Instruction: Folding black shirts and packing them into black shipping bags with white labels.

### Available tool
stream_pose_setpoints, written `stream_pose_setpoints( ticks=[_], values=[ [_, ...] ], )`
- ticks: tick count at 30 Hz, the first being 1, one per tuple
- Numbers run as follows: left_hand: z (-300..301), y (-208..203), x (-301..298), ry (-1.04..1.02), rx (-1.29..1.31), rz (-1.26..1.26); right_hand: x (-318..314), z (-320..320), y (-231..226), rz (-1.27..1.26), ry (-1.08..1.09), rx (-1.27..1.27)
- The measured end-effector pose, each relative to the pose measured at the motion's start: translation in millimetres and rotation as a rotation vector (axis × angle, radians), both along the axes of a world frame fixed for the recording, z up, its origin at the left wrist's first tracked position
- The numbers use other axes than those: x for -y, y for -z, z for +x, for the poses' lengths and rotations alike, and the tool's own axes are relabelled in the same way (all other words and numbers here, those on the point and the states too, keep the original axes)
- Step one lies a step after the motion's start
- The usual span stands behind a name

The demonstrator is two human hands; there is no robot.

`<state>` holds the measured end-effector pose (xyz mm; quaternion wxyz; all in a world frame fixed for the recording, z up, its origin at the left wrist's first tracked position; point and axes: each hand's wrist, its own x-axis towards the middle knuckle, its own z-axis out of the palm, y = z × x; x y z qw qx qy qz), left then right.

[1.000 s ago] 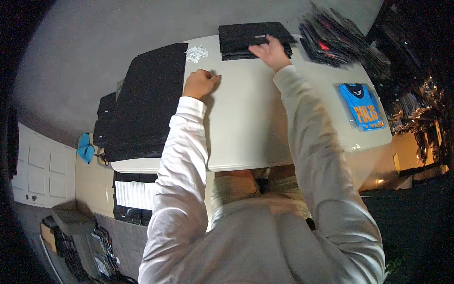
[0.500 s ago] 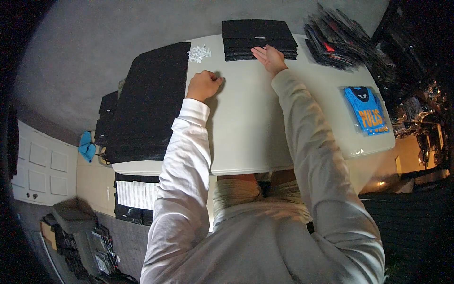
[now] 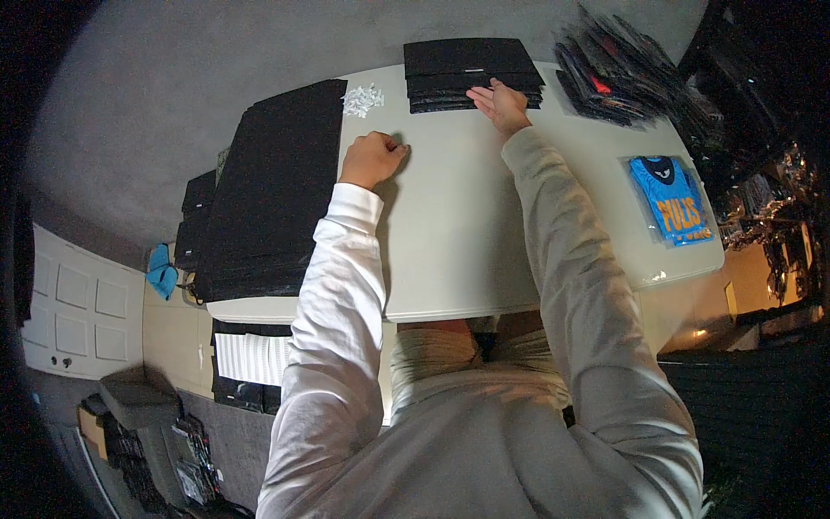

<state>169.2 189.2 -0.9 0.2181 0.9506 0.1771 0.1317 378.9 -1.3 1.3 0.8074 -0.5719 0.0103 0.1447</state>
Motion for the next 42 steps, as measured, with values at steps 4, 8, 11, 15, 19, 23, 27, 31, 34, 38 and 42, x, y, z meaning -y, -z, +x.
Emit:
stream_pose_setpoints(
  ticks=[4, 8, 11, 15, 19, 23, 27, 31, 34, 38, 42],
  values=[
    [4, 0, 2, 0.015, 0.004, 0.005, 13, 15, 5, -0.012, -0.123, -0.014],
    [2, -2, 2, -0.006, -0.016, 0.012, 12, 13, 7, 0.000, -0.121, -0.002],
    [-1, -2, 7, -0.015, 0.028, 0.026, 13, 11, 6, -0.009, -0.128, 0.004],
    [-4, 0, 0, -0.018, 0.012, 0.021, 2, 1, 6, 0.007, -0.169, -0.018],
    [1, -5, 8, 0.013, 0.003, 0.005, 7, 15, 14, 0.006, -0.174, 0.037],
    [1, -4, 8, 0.009, 0.021, 0.016, 5, 14, 13, 0.003, -0.193, 0.001],
    [-4, -1, 4, 0.004, 0.025, 0.042, -1, -14, 21, -0.127, -0.102, 0.085],
    [-6, -6, 12, 0.032, 0.074, 0.095, -11, -49, 34, -0.882, 0.021, 0.718],
    [-13, -20, 9, 0.012, 0.154, 0.112, -17, -78, 44, -1.055, 0.097, 1.364],
    [-37, -40, -36, -0.188, 0.418, 0.040, -22, -97, 36, -1.084, 0.157, 1.361],
    [-82, -43, -92, -0.217, 0.125, 0.256, -19, -93, 37, -1.162, 0.009, 1.212]
  ],
)
